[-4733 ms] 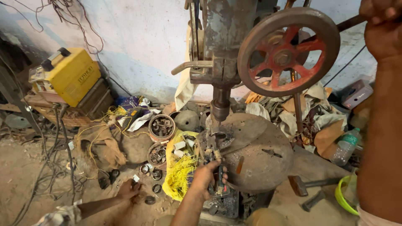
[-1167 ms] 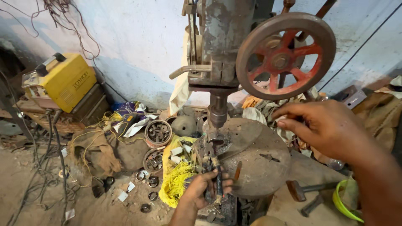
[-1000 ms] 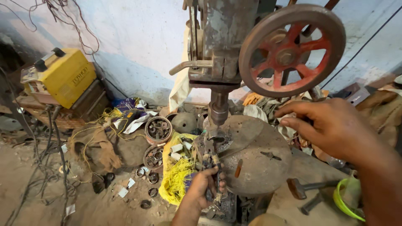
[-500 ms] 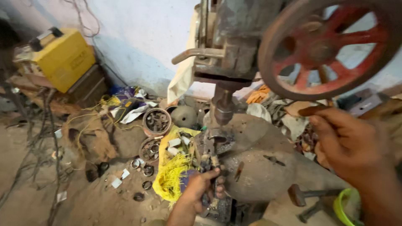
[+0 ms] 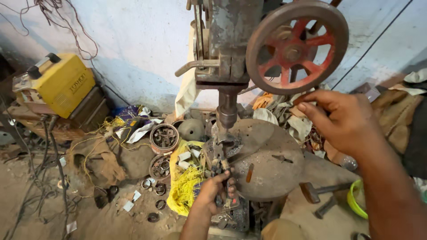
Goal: The person operates a manual drill press to drill a hole into a small metal ring held with pliers. They repeatedly lower the drill bit using the handwheel, then lift it to clear metal shavings from the hole.
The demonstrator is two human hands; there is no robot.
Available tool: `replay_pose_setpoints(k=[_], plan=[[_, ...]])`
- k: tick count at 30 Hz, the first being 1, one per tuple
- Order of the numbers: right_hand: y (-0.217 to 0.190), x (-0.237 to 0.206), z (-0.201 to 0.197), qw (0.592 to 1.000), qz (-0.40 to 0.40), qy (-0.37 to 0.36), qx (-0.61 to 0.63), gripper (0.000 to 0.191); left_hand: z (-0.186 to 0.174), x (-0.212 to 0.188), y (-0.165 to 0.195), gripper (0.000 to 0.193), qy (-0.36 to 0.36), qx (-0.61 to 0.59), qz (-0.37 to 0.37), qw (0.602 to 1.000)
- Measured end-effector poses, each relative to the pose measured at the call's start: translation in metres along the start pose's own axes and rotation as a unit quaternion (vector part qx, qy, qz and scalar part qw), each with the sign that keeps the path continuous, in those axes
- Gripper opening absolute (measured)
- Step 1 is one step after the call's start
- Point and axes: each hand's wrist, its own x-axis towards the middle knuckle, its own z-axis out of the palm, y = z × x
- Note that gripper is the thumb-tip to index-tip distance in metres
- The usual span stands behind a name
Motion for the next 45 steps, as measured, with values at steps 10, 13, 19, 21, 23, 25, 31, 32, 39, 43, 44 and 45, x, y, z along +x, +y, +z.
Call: replay_pose_setpoints(k=[10,13,19,21,23,25,31,32,39,43,44,45], plan=[[-0.007,0.002,-0.004,0.998,0.052,-0.014,0.035,0.023,0.0,0.0,0.001,0.018,-0.003,-0.02,0.004,1.0],[-0.007,0.003,-0.005,0.996,0.076,-0.025,0.032,0.023,0.003,-0.003,0.003,0.023,0.001,-0.015,0.008,1.0],[-0.005,0.002,-0.004,0.998,0.005,0.007,0.066,0.023,0.006,-0.005,0.004,0.032,0.005,0.001,0.007,1.0],[-0.004,0.001,-0.004,0.997,-0.014,0.013,0.075,0.023,0.007,-0.006,0.004,0.032,-0.003,0.005,0.01,1.0],[-0.005,0.001,-0.004,0.998,0.031,0.0,0.054,0.023,0.007,-0.008,0.004,0.029,-0.031,-0.003,0.011,0.999],[-0.005,0.001,-0.005,0.998,0.038,0.0,0.056,0.023,0.009,-0.009,0.005,0.03,-0.008,0.006,0.012,1.0],[-0.008,0.001,-0.007,0.997,0.022,0.008,0.078,0.021,0.01,-0.011,0.006,0.029,0.009,0.024,0.02,0.999],[-0.008,0.001,-0.007,0.996,0.038,0.003,0.076,0.021,0.009,-0.01,0.007,0.028,0.011,0.021,0.017,1.0],[-0.009,0.002,-0.006,0.993,0.05,-0.009,0.109,0.02,0.007,-0.007,0.006,0.026,0.018,0.009,0.018,1.0],[-0.011,0.001,-0.007,0.99,0.022,0.002,0.142,0.02,0.005,-0.007,0.006,0.017,0.027,0.024,0.029,0.999],[-0.011,0.001,-0.007,0.991,0.024,0.0,0.13,0.02,0.005,-0.007,0.006,0.015,0.036,0.024,0.03,0.999],[-0.012,0.0,-0.008,0.993,0.027,-0.004,0.119,0.02,0.004,-0.007,0.005,0.017,0.032,0.022,0.029,0.999]])
